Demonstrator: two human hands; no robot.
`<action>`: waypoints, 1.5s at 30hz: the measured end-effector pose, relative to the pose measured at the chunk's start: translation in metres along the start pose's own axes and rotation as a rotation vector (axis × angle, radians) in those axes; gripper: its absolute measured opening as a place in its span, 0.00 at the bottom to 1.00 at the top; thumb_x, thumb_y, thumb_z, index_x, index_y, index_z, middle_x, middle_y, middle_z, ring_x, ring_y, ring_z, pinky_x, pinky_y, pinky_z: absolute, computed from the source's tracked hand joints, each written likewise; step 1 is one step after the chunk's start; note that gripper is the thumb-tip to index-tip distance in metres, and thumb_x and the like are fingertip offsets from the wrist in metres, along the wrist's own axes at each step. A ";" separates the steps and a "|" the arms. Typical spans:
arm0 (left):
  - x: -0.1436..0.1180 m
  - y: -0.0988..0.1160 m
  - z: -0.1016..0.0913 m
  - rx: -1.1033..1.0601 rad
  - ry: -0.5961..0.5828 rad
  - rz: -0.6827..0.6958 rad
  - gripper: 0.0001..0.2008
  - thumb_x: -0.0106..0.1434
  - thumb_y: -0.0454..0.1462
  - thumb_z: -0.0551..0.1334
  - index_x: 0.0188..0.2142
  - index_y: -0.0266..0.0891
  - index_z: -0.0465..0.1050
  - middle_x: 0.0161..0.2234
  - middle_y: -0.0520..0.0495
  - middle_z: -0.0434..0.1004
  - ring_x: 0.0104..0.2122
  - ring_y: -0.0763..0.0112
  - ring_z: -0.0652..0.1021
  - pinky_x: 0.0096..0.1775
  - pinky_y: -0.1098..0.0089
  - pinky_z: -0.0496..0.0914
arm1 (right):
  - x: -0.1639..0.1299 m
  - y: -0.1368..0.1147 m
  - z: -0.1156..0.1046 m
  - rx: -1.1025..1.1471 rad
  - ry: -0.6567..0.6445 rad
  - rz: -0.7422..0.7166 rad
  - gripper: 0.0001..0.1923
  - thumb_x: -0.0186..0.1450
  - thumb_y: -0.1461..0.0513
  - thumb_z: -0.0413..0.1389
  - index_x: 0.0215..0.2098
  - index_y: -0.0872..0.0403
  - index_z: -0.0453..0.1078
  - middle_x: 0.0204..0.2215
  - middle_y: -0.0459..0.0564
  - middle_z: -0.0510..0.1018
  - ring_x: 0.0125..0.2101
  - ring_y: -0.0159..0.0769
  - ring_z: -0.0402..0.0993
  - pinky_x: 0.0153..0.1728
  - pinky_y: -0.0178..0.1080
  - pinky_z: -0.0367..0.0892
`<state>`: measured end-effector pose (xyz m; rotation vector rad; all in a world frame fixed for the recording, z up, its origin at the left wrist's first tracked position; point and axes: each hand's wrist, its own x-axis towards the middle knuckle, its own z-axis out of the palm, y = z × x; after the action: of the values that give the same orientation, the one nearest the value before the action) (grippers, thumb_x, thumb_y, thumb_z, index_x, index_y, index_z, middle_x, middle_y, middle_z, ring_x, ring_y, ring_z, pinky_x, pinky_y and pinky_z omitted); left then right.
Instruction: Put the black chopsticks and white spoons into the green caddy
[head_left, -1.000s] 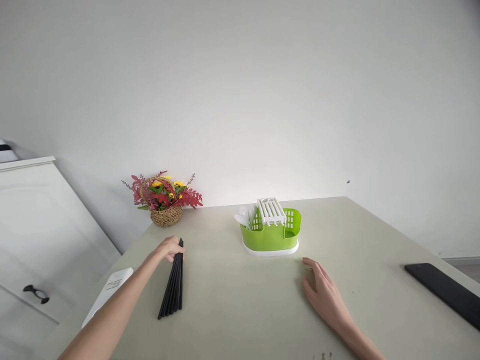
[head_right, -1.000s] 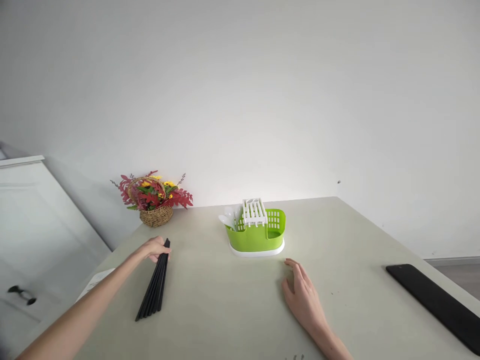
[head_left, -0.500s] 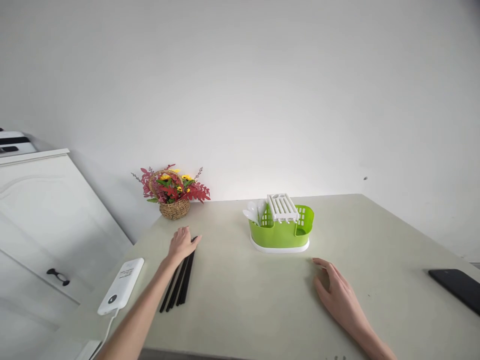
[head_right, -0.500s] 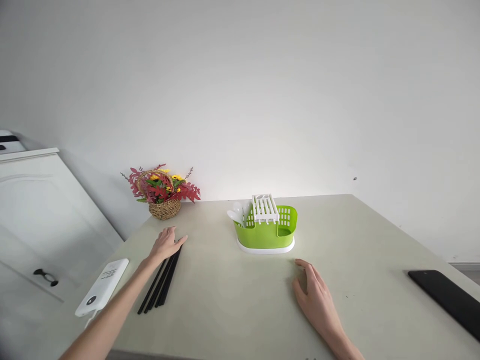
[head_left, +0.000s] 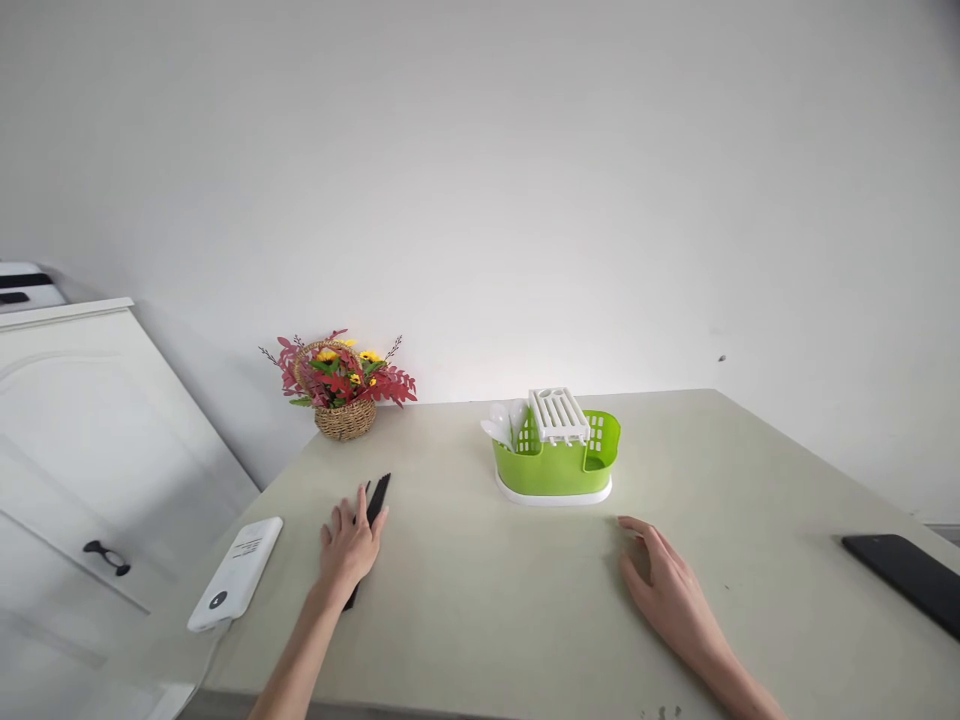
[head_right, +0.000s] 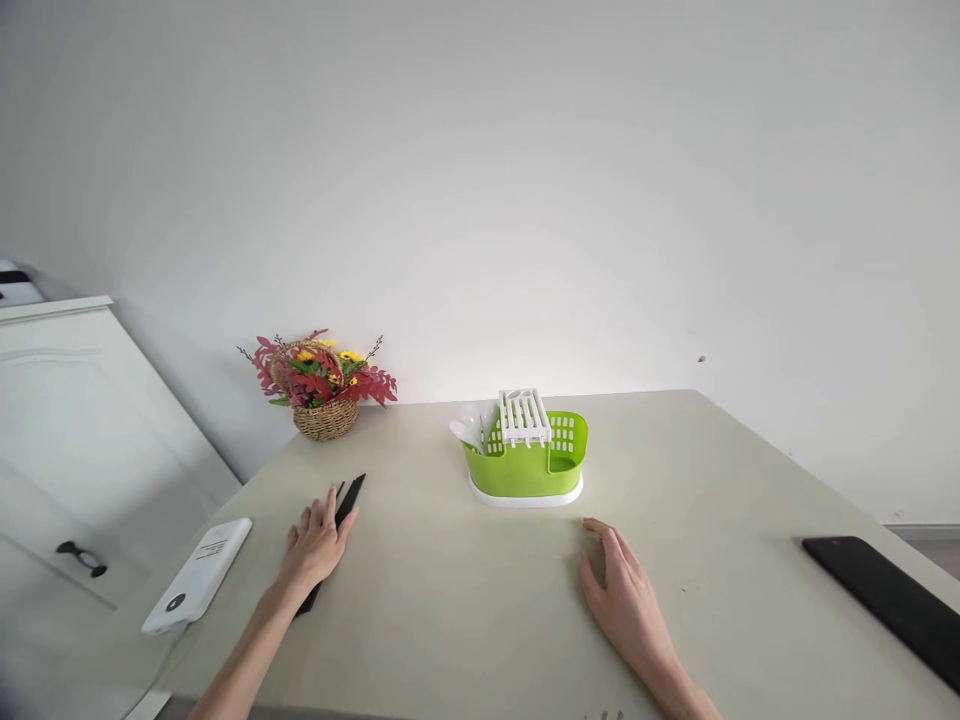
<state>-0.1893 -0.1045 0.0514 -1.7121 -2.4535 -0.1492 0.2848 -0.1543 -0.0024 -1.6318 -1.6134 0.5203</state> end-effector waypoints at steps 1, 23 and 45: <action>0.001 -0.005 -0.001 0.004 -0.003 0.016 0.40 0.71 0.52 0.44 0.73 0.27 0.44 0.69 0.22 0.57 0.68 0.39 0.61 0.63 0.46 0.58 | 0.000 0.000 0.000 0.006 0.001 0.007 0.22 0.67 0.54 0.46 0.58 0.47 0.63 0.58 0.53 0.73 0.54 0.45 0.73 0.53 0.48 0.68; 0.080 0.262 -0.123 -0.308 0.116 0.692 0.20 0.62 0.49 0.66 0.49 0.42 0.74 0.49 0.40 0.79 0.49 0.53 0.78 0.49 0.60 0.70 | 0.005 -0.012 -0.006 0.091 -0.009 0.081 0.20 0.68 0.54 0.46 0.57 0.46 0.63 0.57 0.51 0.75 0.56 0.44 0.73 0.54 0.47 0.69; 0.035 0.270 -0.131 -0.204 0.192 0.730 0.07 0.66 0.42 0.59 0.33 0.44 0.68 0.31 0.49 0.80 0.28 0.64 0.78 0.27 0.68 0.54 | 0.007 -0.004 -0.006 0.015 -0.021 -0.066 0.14 0.70 0.57 0.47 0.50 0.43 0.70 0.59 0.47 0.74 0.53 0.40 0.77 0.49 0.42 0.75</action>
<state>0.0604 -0.0009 0.1858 -2.4182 -1.5935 -0.4551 0.2878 -0.1489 0.0057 -1.5611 -1.6685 0.5162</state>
